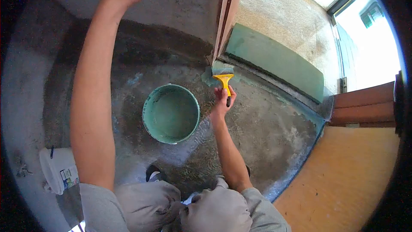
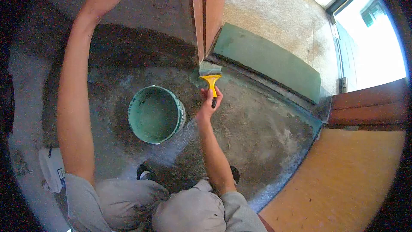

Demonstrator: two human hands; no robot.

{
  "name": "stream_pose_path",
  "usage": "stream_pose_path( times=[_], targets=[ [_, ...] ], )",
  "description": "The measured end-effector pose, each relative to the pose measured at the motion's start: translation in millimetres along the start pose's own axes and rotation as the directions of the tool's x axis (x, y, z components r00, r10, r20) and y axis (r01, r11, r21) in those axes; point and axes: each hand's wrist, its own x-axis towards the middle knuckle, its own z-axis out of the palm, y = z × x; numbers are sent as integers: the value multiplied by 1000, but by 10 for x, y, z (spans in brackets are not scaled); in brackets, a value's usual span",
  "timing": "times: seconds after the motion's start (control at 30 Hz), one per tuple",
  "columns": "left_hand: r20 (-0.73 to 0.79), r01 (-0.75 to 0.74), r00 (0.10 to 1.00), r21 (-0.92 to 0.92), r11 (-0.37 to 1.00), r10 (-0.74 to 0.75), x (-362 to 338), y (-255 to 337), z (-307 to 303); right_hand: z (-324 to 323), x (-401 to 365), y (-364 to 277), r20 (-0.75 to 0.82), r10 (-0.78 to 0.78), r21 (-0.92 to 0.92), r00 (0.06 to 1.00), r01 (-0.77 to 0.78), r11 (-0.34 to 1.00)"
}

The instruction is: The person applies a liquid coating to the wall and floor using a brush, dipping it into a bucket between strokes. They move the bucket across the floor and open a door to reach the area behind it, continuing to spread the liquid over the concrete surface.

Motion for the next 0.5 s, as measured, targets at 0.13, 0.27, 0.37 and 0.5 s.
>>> stream_pose_path(
  times=[0.13, 0.27, 0.37, 0.5],
  targets=[
    [10, -24, 1000, 31, 999, 24, 16, -62, 19, -167, -8, -266, -30, -9, -55, 1000, 8, 998],
    [41, 35, 999, -8, 999, -34, 11, 9, -21, -312, 103, -494, -171, -64, 50, 983, 73, 996],
    [53, 58, 997, -15, 998, -57, -20, 113, -69, -664, 334, -709, -287, -69, 130, 955, 111, 985],
    [18, 21, 1000, 24, 999, -22, -23, 56, -39, -1025, 403, -1006, -369, -150, 107, 917, 203, 973]
  ],
)
